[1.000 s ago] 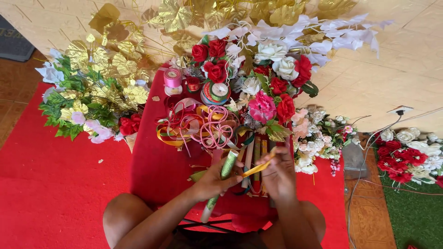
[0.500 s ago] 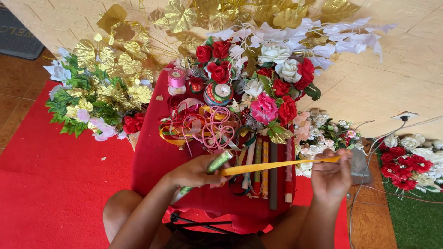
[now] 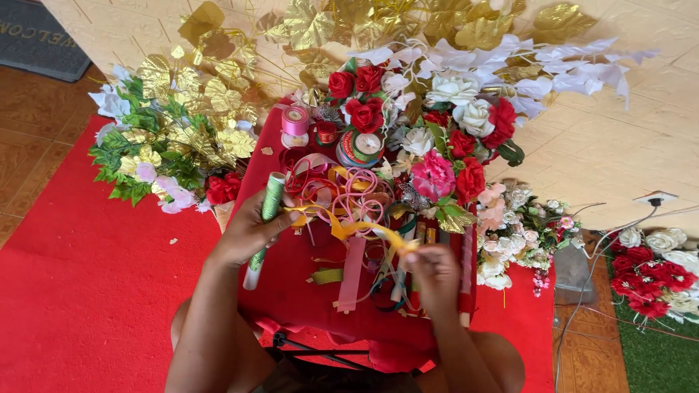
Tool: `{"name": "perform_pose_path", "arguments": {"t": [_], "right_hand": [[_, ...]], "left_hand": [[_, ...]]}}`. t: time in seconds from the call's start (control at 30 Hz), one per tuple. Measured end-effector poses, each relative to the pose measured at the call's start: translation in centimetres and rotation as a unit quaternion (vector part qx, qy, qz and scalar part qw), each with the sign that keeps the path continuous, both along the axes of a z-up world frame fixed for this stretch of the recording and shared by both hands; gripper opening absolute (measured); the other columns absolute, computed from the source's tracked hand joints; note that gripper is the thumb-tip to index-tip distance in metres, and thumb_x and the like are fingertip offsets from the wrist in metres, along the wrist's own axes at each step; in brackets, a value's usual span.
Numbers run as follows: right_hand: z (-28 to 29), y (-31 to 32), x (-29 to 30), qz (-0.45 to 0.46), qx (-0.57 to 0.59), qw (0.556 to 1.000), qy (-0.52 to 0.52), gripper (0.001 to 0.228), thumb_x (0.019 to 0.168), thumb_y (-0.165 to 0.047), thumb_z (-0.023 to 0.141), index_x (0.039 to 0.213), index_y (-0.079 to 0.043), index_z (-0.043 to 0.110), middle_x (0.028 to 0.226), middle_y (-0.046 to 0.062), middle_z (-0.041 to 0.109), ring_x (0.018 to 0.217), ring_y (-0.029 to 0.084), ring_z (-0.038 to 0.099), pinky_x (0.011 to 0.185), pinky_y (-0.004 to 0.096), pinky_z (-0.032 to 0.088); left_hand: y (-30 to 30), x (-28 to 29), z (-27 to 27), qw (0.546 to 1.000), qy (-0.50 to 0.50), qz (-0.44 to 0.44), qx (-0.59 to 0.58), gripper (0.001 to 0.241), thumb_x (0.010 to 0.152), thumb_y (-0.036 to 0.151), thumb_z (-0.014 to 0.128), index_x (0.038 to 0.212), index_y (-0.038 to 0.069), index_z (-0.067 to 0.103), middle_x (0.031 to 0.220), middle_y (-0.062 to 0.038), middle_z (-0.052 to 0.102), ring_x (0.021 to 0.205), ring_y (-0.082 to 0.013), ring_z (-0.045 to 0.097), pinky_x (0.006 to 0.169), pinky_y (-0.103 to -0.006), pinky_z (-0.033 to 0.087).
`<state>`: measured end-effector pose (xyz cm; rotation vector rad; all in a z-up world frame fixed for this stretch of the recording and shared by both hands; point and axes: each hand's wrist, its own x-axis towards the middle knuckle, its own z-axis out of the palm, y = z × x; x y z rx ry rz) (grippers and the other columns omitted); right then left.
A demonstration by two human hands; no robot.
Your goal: The person sits on a red mat and wraps colorful ribbons around cylindrical sticks. They handle multiple ribbons and sticks, winding the ribbons tightly around the sticks to create decorative items.
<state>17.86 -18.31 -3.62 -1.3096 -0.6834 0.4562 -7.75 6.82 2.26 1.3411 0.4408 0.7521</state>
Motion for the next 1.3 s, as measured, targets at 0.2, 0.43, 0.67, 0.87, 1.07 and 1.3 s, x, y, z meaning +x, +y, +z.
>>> {"name": "perform_pose_path", "arguments": {"t": [0.2, 0.43, 0.67, 0.87, 1.07, 1.3], "right_hand": [[0.0, 3.1, -7.4, 0.325, -0.019, 0.931, -0.162, 0.011, 0.102, 0.000, 0.064, 0.113, -0.001, 0.063, 0.112, 0.016, 0.078, 0.106, 0.024, 0.080, 0.086, 0.027, 0.072], [3.2, 3.7, -8.0, 0.490, -0.222, 0.838, -0.088, 0.062, 0.097, -0.032, 0.067, 0.148, -0.004, 0.046, 0.175, 0.007, -0.004, 0.160, 0.033, 0.019, 0.107, 0.048, 0.058], [-1.0, 2.8, -1.6, 0.322, -0.203, 0.921, -0.088, 0.031, 0.099, -0.017, 0.067, 0.128, -0.005, 0.066, 0.137, 0.016, 0.064, 0.104, 0.024, 0.076, 0.087, 0.037, 0.064], [-0.7, 2.2, 3.6, 0.197, -0.186, 0.961, -0.049, 0.029, 0.097, -0.016, 0.071, 0.122, 0.000, 0.070, 0.117, 0.020, 0.075, 0.097, 0.028, 0.077, 0.082, 0.040, 0.061], [-4.3, 2.1, 7.7, 0.123, -0.102, 0.980, 0.118, 0.016, 0.103, -0.008, 0.062, 0.116, 0.002, 0.062, 0.107, 0.016, 0.071, 0.084, 0.020, 0.071, 0.071, 0.030, 0.058], [-0.2, 2.5, 6.5, 0.107, -0.159, 0.981, 0.019, 0.020, 0.097, -0.009, 0.071, 0.113, 0.004, 0.068, 0.103, 0.016, 0.072, 0.083, 0.021, 0.070, 0.071, 0.031, 0.055]], "left_hand": [[0.6, -2.1, 1.2, 0.964, 0.225, -0.068, 0.122, 0.012, 0.096, 0.018, 0.073, 0.104, 0.013, 0.065, 0.089, 0.000, 0.063, 0.083, -0.0151, 0.062, 0.078, -0.0335, 0.052], [1.1, -2.7, 1.0, 0.963, 0.243, -0.017, 0.113, 0.038, 0.093, 0.018, 0.071, 0.130, 0.012, 0.065, 0.118, -0.002, 0.076, 0.111, -0.0149, 0.070, 0.097, -0.0332, 0.053], [2.9, -2.3, -1.5, 0.975, 0.199, 0.034, 0.088, 0.022, 0.092, 0.019, 0.078, 0.108, 0.008, 0.069, 0.080, -0.008, 0.058, 0.069, -0.0204, 0.054, 0.064, -0.0345, 0.042], [3.4, -1.0, -3.2, 0.941, 0.257, 0.073, 0.209, 0.027, 0.092, 0.014, 0.077, 0.113, 0.001, 0.070, 0.087, -0.022, 0.071, 0.073, -0.0363, 0.069, 0.065, -0.0427, 0.049], [4.1, 0.4, -3.3, 0.887, 0.308, 0.095, 0.331, 0.027, 0.091, 0.015, 0.073, 0.116, 0.004, 0.068, 0.088, -0.024, 0.074, 0.077, -0.0462, 0.073, 0.065, -0.0477, 0.054], [4.1, 1.8, -3.7, 0.872, 0.324, 0.105, 0.353, 0.027, 0.093, 0.013, 0.073, 0.119, 0.004, 0.070, 0.102, -0.021, 0.075, 0.089, -0.0439, 0.074, 0.074, -0.0467, 0.059]]}}
